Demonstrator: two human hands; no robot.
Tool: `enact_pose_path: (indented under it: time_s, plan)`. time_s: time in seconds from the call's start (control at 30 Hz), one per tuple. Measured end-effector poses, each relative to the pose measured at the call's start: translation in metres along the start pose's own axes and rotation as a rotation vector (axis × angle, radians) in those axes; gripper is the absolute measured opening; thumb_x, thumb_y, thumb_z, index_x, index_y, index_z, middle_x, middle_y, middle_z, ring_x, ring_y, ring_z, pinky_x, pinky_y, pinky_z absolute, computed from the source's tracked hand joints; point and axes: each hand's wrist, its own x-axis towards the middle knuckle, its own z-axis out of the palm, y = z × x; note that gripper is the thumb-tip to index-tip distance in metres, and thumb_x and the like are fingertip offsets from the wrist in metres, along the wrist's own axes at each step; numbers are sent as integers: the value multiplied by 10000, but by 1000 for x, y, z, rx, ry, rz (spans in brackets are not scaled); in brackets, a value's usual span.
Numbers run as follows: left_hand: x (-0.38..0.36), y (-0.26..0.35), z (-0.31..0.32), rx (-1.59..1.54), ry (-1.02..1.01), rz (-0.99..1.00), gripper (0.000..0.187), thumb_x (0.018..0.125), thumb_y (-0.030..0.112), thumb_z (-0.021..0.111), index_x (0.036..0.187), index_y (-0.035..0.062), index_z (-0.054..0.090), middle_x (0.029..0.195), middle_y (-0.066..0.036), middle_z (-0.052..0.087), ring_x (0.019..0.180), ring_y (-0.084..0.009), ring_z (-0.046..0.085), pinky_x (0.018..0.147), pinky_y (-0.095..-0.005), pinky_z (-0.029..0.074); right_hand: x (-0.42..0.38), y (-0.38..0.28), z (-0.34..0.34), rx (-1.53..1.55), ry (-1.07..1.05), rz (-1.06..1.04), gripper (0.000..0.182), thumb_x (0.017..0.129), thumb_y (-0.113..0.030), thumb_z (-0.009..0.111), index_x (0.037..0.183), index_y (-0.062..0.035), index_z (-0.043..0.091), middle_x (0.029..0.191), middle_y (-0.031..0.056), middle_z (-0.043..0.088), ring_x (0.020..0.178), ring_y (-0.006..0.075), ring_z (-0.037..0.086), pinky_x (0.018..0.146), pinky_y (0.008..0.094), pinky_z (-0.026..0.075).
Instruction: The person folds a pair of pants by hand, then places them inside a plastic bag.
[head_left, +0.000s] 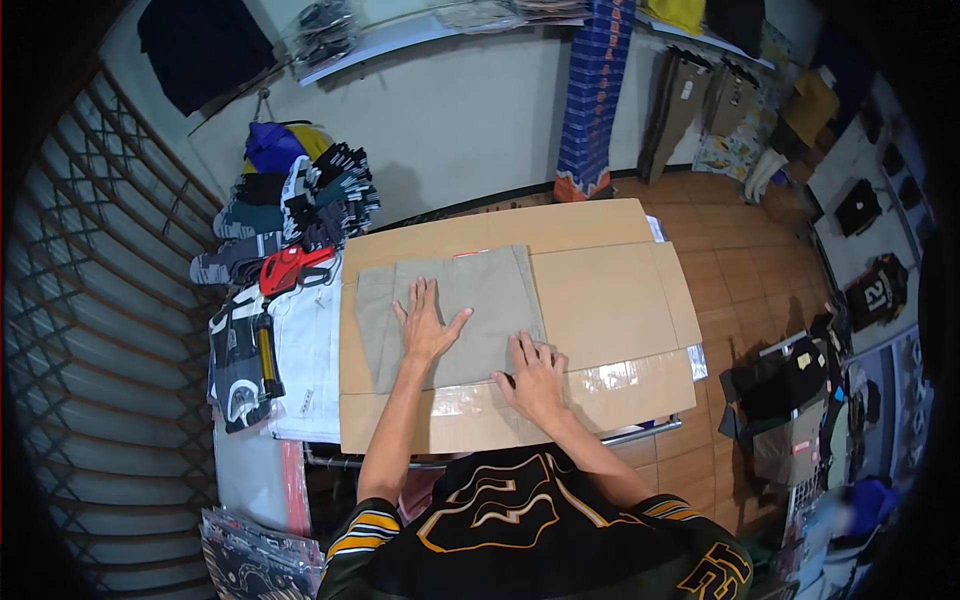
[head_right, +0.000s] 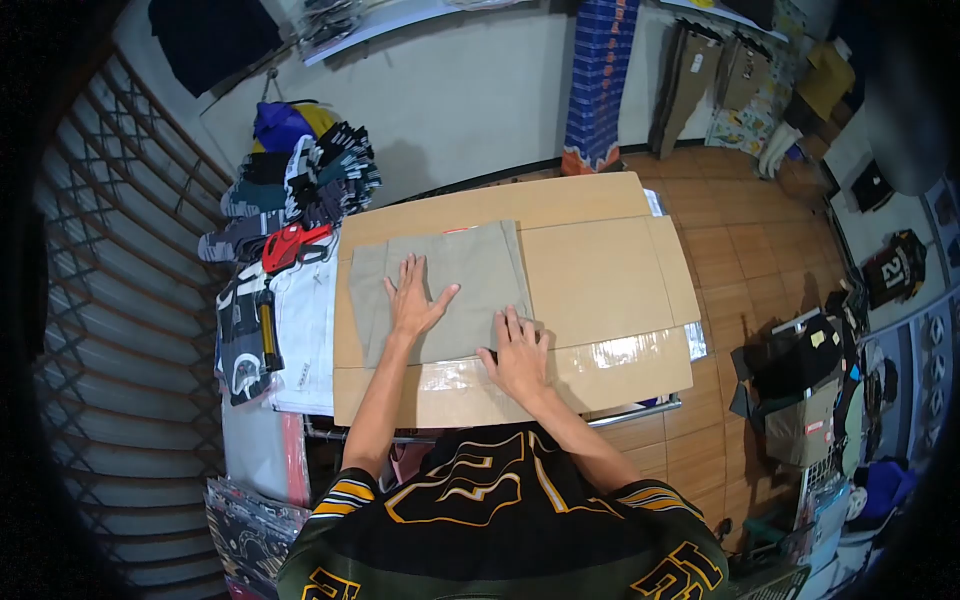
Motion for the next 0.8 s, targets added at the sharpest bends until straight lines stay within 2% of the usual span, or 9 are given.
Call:
enact_pose_path:
  time_s: [0.3,0.5,0.57,0.6,0.67,0.7,0.73,0.77,0.8]
  plan:
    - [0,3,-1,-31,36,47,974,815,653,679,1499,13,413,1605,-225,317,1517,-360,236,1208,-619,94,-9,-1,-1,32,7,7,716,850,-383,721,1411,3,500,1501,213,454,1258,330,465,989,534,357]
    - [-9,-7,7,-154,125,54,813,854,547,696,1430,12,493,1561,-225,389,1490,-364,290,1221,-570,129,-9,-3,-4,22,35,-1,702,842,-398,727,1390,-8,523,1494,189,469,1263,334,462,1009,531,343]
    - [-22,-8,13,-215,191,83,688,872,429,721,1383,12,528,1503,-225,458,1447,-372,357,1207,-552,188,-7,-1,-3,37,27,-17,695,836,-402,730,1377,-13,531,1487,179,477,1266,332,459,1012,531,334]
    - [-32,-7,13,-205,217,49,688,872,429,721,1383,12,528,1503,-225,458,1447,-372,357,1207,-552,188,-7,2,0,24,55,0,673,835,-410,731,1353,-21,548,1469,173,494,1259,334,464,1012,526,336]
    - [-54,-8,11,-315,296,146,589,866,313,747,1333,6,562,1427,-225,527,1371,-386,449,1165,-511,301,-3,1,5,33,61,-54,650,835,-418,731,1329,-29,564,1451,167,510,1252,337,469,1012,521,338]
    - [-67,-6,3,-298,331,97,589,866,313,747,1333,6,562,1427,-225,527,1371,-386,449,1165,-511,301,-1,2,4,27,83,-23,626,838,-424,730,1306,-38,577,1421,162,529,1242,337,476,1013,516,340]
    - [-82,2,-10,-433,317,61,527,863,257,749,1296,6,584,1369,-221,565,1308,-390,502,1107,-482,372,1,3,2,20,103,8,603,841,-431,729,1283,-46,589,1392,157,548,1232,338,483,1014,511,341]
    - [-95,5,-21,-572,305,28,467,861,202,752,1259,7,607,1310,-217,603,1245,-394,556,1049,-454,442,5,3,0,31,79,-44,603,841,-431,729,1283,-46,589,1392,157,548,1232,338,483,1014,511,341]
    - [-106,2,-30,-561,341,-18,467,861,202,752,1259,7,607,1310,-217,603,1245,-394,556,1049,-454,442,9,4,-2,15,57,-10,584,854,-433,720,1280,-54,593,1366,151,561,1213,339,497,1012,511,344]
